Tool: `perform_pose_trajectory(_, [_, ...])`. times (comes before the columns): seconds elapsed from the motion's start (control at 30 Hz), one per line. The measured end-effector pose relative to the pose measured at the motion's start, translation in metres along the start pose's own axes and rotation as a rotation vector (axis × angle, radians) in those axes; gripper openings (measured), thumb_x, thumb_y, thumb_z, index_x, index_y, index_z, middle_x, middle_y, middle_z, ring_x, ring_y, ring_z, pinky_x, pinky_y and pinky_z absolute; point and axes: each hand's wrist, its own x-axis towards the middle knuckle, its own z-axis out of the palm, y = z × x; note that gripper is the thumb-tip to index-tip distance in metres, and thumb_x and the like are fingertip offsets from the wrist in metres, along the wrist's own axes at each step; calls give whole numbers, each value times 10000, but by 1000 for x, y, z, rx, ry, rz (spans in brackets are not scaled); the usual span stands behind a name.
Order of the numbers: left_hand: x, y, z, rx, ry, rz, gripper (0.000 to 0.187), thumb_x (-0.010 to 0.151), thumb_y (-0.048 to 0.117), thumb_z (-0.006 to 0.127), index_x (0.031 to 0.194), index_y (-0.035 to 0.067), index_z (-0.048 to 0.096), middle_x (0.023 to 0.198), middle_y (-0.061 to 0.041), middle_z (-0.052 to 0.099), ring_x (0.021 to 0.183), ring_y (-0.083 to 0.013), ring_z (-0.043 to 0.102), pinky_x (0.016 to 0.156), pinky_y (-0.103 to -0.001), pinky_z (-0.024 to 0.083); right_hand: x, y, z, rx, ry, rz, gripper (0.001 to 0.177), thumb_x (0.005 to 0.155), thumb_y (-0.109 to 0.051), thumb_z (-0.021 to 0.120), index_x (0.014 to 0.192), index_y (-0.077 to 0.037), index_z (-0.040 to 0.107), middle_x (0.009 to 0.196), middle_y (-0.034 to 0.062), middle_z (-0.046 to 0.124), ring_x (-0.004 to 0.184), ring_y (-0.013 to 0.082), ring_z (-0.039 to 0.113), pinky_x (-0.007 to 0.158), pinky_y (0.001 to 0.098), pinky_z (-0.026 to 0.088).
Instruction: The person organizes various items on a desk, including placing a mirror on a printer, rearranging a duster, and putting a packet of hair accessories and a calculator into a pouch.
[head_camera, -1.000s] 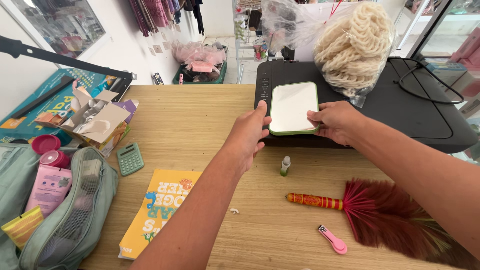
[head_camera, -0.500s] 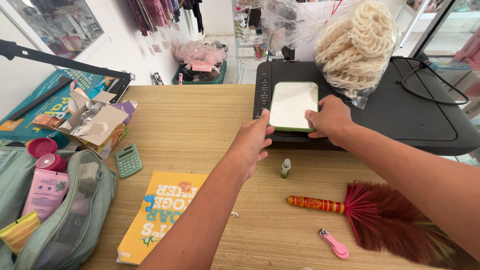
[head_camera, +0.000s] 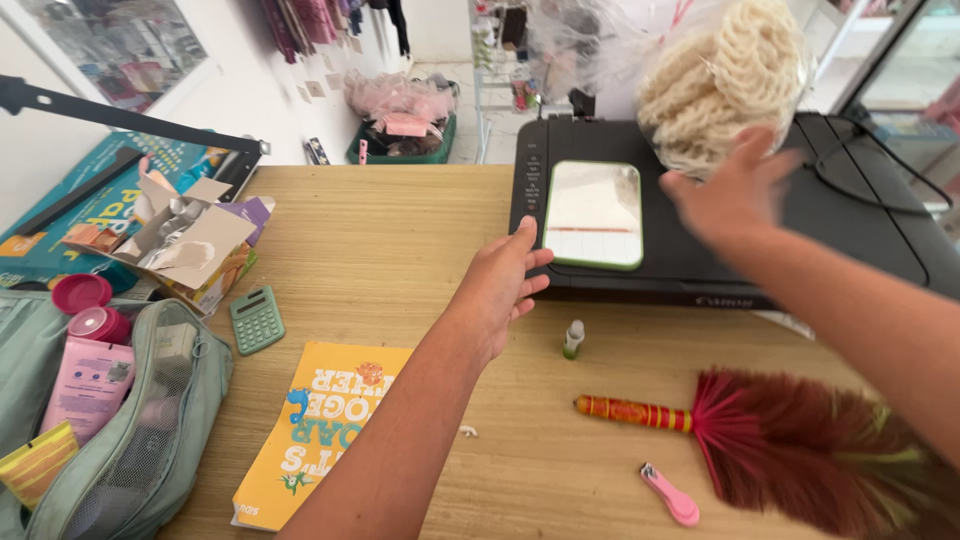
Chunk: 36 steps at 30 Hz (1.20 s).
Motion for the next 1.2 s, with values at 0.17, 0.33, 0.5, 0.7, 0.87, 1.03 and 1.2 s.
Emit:
perform_pose_trajectory(0.17, [1, 2, -13, -71, 52, 33, 688, 944, 582, 424, 1505, 184, 435, 1413, -1, 625, 1232, -194, 596, 900, -366, 443, 76, 24, -27, -310, 9, -169, 1292, 790, -583, 874, 1634, -314, -67, 1588, 345, -120, 1321, 750, 125, 1119, 701, 295])
perform_pose_trajectory(0.33, [0, -4, -17, -103, 57, 38, 709, 914, 618, 470, 1459, 167, 506, 1375, -19, 652, 1182, -206, 606, 867, -372, 428, 117, 26, -13, -314, 15, -403, 1430, 738, -578, 919, 1675, -203, -93, 1598, 377, -56, 1342, 733, 173, 1132, 754, 215])
perform_pose_trajectory(0.5, [-4, -7, -14, -62, 25, 37, 717, 878, 657, 515, 1386, 154, 577, 1306, -18, 679, 1143, -205, 620, 934, -382, 442, 93, 14, -32, -119, -66, -64, 1275, 782, -342, 924, 1698, -314, 38, 1633, 354, 119, 1412, 613, 404, 1155, 602, 446])
perform_pose_trajectory(0.7, [-3, -7, 0, -47, -29, 53, 692, 862, 630, 579, 1349, 138, 604, 1256, -20, 679, 1131, -206, 617, 954, -395, 440, 107, 71, -58, 722, -96, -393, 1073, 856, -150, 829, 1665, -183, 125, 1587, 251, 451, 1385, 435, 577, 1016, 537, 553])
perform_pose_trajectory(0.87, [0, -1, 27, -31, -92, 22, 668, 858, 615, 584, 1361, 175, 597, 1251, -14, 675, 1143, -199, 614, 973, -392, 447, 153, 167, -127, 320, -160, -565, 660, 1073, 46, 615, 1555, -204, 240, 1424, 323, 543, 1295, 517, 581, 919, 670, 500])
perform_pose_trajectory(1.03, [-1, 4, 53, -4, -189, 38, 676, 868, 606, 582, 1373, 157, 591, 1267, -33, 664, 1149, -206, 599, 980, -393, 439, 138, 231, -151, 645, -106, -34, 695, 1089, -66, 612, 1593, -271, 181, 1466, 264, 554, 1270, 419, 631, 909, 639, 527])
perform_pose_trajectory(1.2, [-1, 1, 60, -3, -217, 46, 687, 862, 602, 585, 1385, 157, 591, 1269, -36, 660, 1146, -208, 597, 985, -386, 439, 84, 237, -136, 964, 64, 270, 977, 1032, -200, 725, 1643, -339, -25, 1531, 153, 564, 1283, 264, 687, 984, 510, 555])
